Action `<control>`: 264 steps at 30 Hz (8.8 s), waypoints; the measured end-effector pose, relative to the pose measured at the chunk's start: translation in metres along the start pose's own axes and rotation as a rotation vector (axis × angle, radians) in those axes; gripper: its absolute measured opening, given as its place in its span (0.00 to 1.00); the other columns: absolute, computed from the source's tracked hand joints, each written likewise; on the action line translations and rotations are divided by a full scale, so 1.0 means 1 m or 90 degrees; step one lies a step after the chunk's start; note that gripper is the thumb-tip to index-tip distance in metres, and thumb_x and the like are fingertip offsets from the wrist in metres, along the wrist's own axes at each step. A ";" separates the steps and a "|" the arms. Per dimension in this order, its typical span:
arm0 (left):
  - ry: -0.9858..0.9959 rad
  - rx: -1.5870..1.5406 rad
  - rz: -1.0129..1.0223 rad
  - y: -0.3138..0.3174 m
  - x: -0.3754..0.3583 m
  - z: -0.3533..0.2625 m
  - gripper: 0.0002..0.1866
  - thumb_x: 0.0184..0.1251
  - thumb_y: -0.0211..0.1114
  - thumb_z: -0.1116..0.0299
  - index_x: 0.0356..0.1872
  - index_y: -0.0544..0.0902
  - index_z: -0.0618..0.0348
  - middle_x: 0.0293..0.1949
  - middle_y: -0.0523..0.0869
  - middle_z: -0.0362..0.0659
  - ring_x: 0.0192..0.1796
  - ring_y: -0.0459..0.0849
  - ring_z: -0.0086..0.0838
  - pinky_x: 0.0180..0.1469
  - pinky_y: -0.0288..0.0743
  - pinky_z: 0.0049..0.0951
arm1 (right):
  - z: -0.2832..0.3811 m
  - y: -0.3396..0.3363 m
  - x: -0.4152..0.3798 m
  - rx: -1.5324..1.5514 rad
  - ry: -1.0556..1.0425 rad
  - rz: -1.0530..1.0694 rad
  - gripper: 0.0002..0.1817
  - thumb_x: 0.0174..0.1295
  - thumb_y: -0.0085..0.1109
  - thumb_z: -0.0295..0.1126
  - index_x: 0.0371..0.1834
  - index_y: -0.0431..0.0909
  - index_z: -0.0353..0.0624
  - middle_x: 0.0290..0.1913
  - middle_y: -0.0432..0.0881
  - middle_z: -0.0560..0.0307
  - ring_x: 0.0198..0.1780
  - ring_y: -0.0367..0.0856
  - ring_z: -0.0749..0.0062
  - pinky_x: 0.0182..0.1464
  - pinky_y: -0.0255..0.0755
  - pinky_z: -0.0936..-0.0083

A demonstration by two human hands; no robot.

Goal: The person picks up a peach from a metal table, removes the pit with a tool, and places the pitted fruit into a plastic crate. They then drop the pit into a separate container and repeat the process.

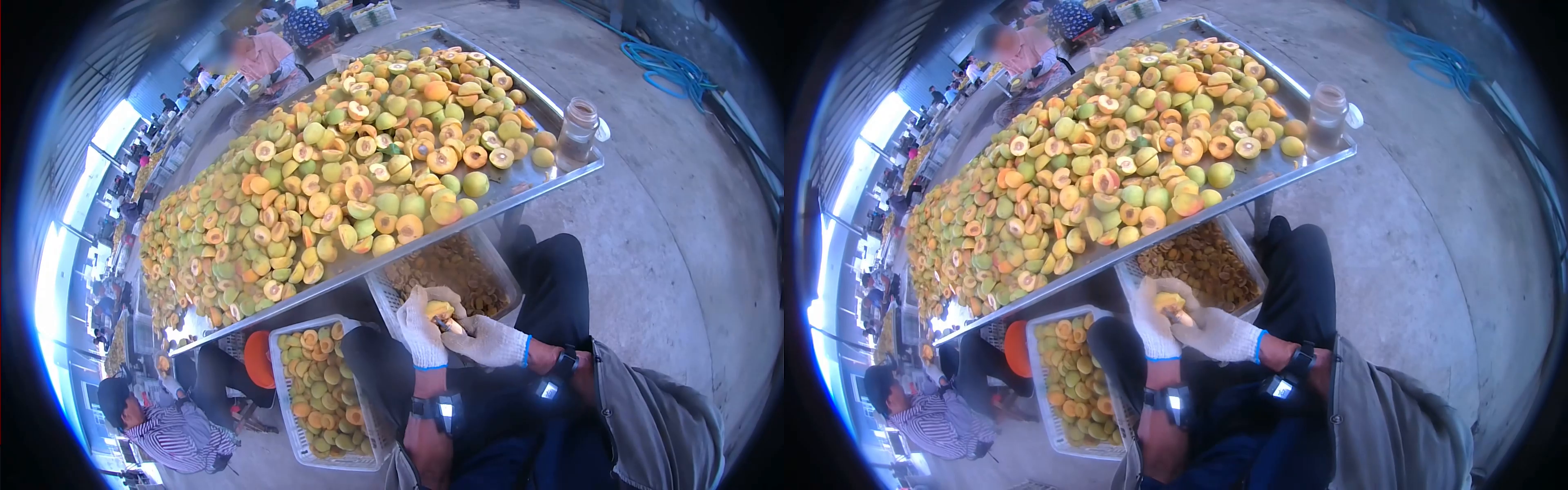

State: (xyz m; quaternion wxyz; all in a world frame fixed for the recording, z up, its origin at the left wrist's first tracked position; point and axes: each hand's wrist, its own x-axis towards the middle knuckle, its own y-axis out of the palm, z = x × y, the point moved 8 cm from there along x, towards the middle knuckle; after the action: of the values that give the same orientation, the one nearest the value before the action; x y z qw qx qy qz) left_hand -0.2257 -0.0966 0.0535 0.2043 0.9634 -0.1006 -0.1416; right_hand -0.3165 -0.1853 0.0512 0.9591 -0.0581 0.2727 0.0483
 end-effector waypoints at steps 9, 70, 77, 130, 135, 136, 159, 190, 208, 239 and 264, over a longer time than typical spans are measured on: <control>0.055 0.113 0.150 0.016 -0.001 -0.019 0.30 0.83 0.51 0.52 0.30 0.87 0.69 0.25 0.88 0.48 0.27 0.86 0.32 0.34 0.78 0.29 | -0.002 0.005 -0.002 0.064 -0.017 0.049 0.29 0.73 0.56 0.57 0.44 0.86 0.35 0.25 0.84 0.55 0.22 0.84 0.71 0.23 0.75 0.75; 0.116 1.034 -0.374 -0.407 -0.042 0.027 0.10 0.66 0.67 0.67 0.43 0.91 0.58 0.50 0.88 0.53 0.53 0.86 0.52 0.57 0.80 0.49 | -0.049 -0.021 0.055 0.333 -0.003 -0.174 0.27 0.78 0.53 0.61 0.33 0.76 0.49 0.21 0.74 0.65 0.15 0.71 0.81 0.17 0.68 0.79; 0.142 1.060 -0.277 -0.417 -0.014 0.027 0.10 0.62 0.66 0.65 0.37 0.94 0.53 0.41 0.91 0.51 0.46 0.89 0.50 0.51 0.82 0.47 | -0.044 -0.019 0.058 0.303 0.007 -0.185 0.25 0.80 0.52 0.57 0.35 0.77 0.47 0.22 0.75 0.65 0.15 0.71 0.80 0.17 0.67 0.77; 0.461 0.592 0.101 0.097 0.097 -0.036 0.37 0.65 0.72 0.67 0.73 0.71 0.72 0.64 0.82 0.57 0.53 0.88 0.50 0.59 0.83 0.43 | -0.058 -0.066 0.046 0.004 -0.123 -0.268 0.26 0.74 0.60 0.49 0.57 0.79 0.34 0.44 0.88 0.32 0.47 0.89 0.39 0.50 0.80 0.53; 0.098 0.108 0.247 0.046 0.044 -0.033 0.43 0.66 0.76 0.62 0.77 0.66 0.68 0.66 0.79 0.54 0.58 0.86 0.46 0.53 0.86 0.41 | -0.013 -0.084 0.009 0.241 -0.164 -0.225 0.20 0.79 0.58 0.44 0.56 0.81 0.37 0.35 0.84 0.60 0.38 0.78 0.82 0.41 0.75 0.75; 0.078 -0.012 0.294 0.043 0.035 -0.032 0.45 0.63 0.79 0.59 0.76 0.67 0.67 0.65 0.80 0.53 0.58 0.87 0.44 0.51 0.86 0.39 | -0.005 -0.083 0.004 0.272 -0.185 -0.198 0.19 0.79 0.57 0.44 0.55 0.81 0.37 0.34 0.82 0.63 0.37 0.75 0.83 0.40 0.74 0.76; 0.015 -0.156 0.128 -0.003 -0.007 0.013 0.30 0.85 0.52 0.50 0.76 0.70 0.62 0.68 0.78 0.50 0.71 0.76 0.42 0.75 0.70 0.47 | 0.077 -0.050 0.007 -0.152 -0.378 -0.300 0.14 0.66 0.66 0.44 0.43 0.85 0.45 0.38 0.87 0.42 0.43 0.86 0.40 0.46 0.79 0.53; -0.053 -0.305 -0.137 -0.004 -0.007 0.028 0.30 0.81 0.52 0.40 0.57 0.76 0.61 0.49 0.83 0.53 0.45 0.85 0.44 0.52 0.86 0.50 | 0.035 -0.017 0.007 -0.194 -0.172 -0.163 0.32 0.77 0.54 0.54 0.60 0.75 0.30 0.40 0.86 0.27 0.43 0.86 0.29 0.46 0.77 0.42; 0.007 -0.181 -0.120 -0.015 -0.004 0.016 0.19 0.78 0.56 0.58 0.51 0.81 0.67 0.44 0.84 0.51 0.43 0.85 0.40 0.49 0.84 0.40 | 0.033 -0.012 0.008 -0.198 -0.178 -0.077 0.27 0.77 0.50 0.54 0.55 0.81 0.38 0.39 0.86 0.29 0.43 0.86 0.31 0.46 0.78 0.47; 0.163 0.081 0.189 0.005 -0.010 -0.030 0.31 0.81 0.49 0.44 0.43 0.83 0.69 0.32 0.87 0.52 0.34 0.85 0.35 0.40 0.80 0.31 | 0.013 0.019 -0.006 0.170 0.026 0.226 0.27 0.77 0.53 0.58 0.30 0.76 0.46 0.20 0.71 0.69 0.16 0.71 0.83 0.18 0.66 0.81; 0.206 0.195 0.133 0.011 -0.030 -0.045 0.29 0.87 0.47 0.52 0.42 0.88 0.69 0.39 0.91 0.51 0.36 0.89 0.32 0.43 0.83 0.31 | 0.014 0.021 -0.018 0.254 0.044 0.311 0.19 0.79 0.53 0.53 0.33 0.73 0.54 0.21 0.66 0.75 0.15 0.61 0.88 0.15 0.55 0.86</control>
State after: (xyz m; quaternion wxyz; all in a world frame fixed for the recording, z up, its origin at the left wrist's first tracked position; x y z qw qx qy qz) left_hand -0.2411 -0.0819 0.1047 0.0831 0.9777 -0.1856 0.0532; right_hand -0.3274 -0.1635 0.0712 0.9018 0.1968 0.3150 0.2209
